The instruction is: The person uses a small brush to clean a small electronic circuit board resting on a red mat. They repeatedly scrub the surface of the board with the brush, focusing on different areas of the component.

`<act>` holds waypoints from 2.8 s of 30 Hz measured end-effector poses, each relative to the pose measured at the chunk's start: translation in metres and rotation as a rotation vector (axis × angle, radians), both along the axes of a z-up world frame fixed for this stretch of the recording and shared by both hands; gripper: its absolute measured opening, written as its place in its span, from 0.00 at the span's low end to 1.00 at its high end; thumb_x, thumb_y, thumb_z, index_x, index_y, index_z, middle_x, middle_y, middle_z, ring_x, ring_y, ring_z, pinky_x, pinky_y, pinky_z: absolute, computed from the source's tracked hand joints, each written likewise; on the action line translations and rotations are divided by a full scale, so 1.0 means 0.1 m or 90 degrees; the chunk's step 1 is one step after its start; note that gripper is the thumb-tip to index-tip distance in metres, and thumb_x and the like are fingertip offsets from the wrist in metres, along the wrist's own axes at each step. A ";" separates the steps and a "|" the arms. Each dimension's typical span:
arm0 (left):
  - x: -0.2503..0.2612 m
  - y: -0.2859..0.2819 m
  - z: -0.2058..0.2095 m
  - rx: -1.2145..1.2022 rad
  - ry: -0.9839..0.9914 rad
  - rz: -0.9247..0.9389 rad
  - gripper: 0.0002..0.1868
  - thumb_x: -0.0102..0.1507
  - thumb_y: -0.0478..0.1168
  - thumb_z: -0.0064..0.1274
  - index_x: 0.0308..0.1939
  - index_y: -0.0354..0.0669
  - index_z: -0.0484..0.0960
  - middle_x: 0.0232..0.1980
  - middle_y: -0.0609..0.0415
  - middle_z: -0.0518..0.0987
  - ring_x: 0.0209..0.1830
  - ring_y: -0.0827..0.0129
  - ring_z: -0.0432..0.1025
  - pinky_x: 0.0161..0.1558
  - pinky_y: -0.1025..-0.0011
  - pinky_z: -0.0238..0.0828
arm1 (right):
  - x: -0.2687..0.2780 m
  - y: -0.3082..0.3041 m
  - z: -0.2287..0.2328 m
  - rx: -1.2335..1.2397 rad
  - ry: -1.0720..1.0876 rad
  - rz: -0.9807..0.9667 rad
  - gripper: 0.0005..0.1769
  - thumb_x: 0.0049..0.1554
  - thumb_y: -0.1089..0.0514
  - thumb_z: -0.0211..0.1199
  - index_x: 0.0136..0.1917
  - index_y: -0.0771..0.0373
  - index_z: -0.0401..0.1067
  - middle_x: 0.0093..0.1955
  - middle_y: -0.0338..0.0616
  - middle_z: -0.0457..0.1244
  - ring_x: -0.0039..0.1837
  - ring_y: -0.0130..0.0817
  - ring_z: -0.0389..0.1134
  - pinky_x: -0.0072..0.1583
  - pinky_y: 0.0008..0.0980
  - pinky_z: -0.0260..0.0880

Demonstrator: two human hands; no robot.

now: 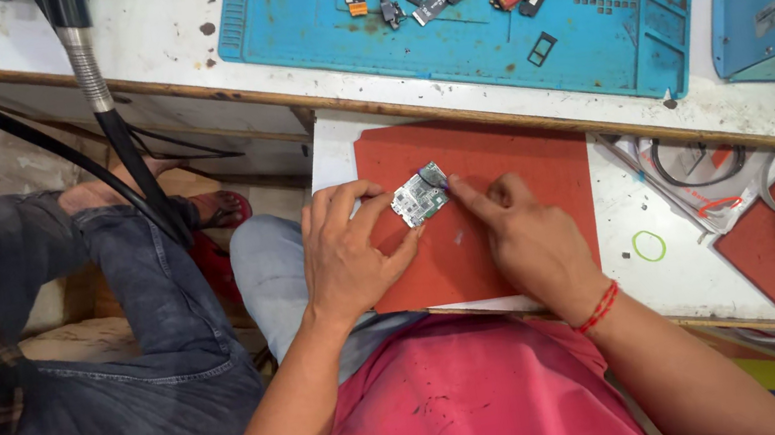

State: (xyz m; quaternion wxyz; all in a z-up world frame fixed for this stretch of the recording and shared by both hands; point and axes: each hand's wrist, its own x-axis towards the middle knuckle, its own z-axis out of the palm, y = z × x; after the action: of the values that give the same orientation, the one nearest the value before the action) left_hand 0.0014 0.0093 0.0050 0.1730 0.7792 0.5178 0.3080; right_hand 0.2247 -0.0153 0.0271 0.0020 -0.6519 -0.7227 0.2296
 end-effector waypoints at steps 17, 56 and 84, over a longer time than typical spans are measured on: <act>0.03 0.02 0.02 -0.008 0.008 0.007 0.21 0.51 0.47 0.71 0.44 0.42 0.86 0.51 0.57 0.77 0.54 0.58 0.69 0.52 0.59 0.64 | -0.11 -0.04 0.05 0.044 0.060 0.058 0.38 0.53 0.67 0.51 0.75 0.45 0.64 0.52 0.48 0.63 0.38 0.51 0.70 0.39 0.49 0.73; -0.04 0.01 0.01 -0.017 -0.022 0.007 0.32 0.51 0.46 0.71 0.56 0.39 0.79 0.58 0.51 0.74 0.57 0.55 0.69 0.58 0.57 0.63 | -0.18 0.01 0.05 -0.012 0.022 0.084 0.37 0.54 0.64 0.52 0.75 0.40 0.66 0.54 0.48 0.63 0.38 0.53 0.70 0.39 0.49 0.73; -0.02 0.00 -0.05 -0.009 -0.011 0.003 0.28 0.53 0.46 0.72 0.54 0.42 0.80 0.57 0.54 0.75 0.58 0.57 0.68 0.58 0.57 0.63 | -0.08 -0.01 -0.02 0.083 0.049 0.141 0.32 0.55 0.66 0.53 0.71 0.43 0.70 0.51 0.47 0.64 0.35 0.50 0.69 0.38 0.48 0.72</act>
State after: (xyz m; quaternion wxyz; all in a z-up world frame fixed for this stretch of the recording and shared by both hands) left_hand -0.0009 0.0090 0.0001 0.1823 0.7741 0.5203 0.3111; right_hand 0.2169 -0.0165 0.0251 0.0468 -0.5575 -0.8029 0.2058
